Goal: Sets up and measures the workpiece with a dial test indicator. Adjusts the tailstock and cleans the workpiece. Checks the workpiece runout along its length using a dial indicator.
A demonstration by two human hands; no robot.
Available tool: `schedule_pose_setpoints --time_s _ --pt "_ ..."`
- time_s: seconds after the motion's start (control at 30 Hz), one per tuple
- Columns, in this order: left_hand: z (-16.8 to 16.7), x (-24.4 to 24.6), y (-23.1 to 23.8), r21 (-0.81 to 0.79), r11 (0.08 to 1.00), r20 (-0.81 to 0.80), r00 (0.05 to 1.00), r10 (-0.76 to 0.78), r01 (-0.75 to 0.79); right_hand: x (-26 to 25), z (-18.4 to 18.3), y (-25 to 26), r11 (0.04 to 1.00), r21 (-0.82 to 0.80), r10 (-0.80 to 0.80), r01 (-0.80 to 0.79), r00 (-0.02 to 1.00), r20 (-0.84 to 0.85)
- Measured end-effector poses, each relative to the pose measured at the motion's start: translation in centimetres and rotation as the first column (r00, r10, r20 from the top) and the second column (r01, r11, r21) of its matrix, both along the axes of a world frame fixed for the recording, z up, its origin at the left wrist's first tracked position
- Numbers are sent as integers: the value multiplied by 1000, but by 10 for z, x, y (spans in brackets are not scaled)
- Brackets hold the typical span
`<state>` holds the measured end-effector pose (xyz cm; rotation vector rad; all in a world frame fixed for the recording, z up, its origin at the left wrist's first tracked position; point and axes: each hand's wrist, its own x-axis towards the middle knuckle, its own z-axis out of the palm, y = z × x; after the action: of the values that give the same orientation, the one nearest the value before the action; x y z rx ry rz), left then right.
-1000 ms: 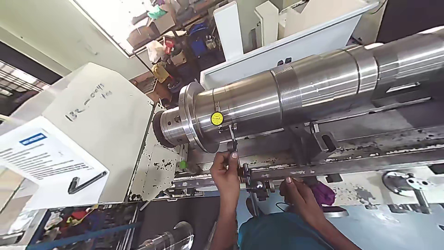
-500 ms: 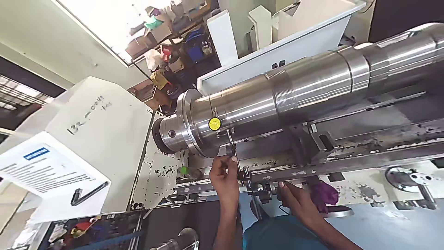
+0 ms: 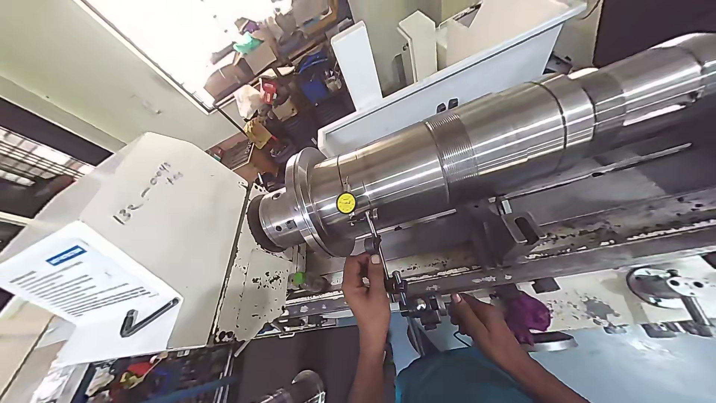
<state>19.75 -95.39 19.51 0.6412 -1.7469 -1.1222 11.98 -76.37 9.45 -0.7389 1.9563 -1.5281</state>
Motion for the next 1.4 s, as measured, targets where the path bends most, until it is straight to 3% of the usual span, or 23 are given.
schedule_pose_setpoints --time_s 1.4 --pt "-5 -5 2 -43 998 -66 997 49 -52 5 2 0 998 47 28 -29 999 36"
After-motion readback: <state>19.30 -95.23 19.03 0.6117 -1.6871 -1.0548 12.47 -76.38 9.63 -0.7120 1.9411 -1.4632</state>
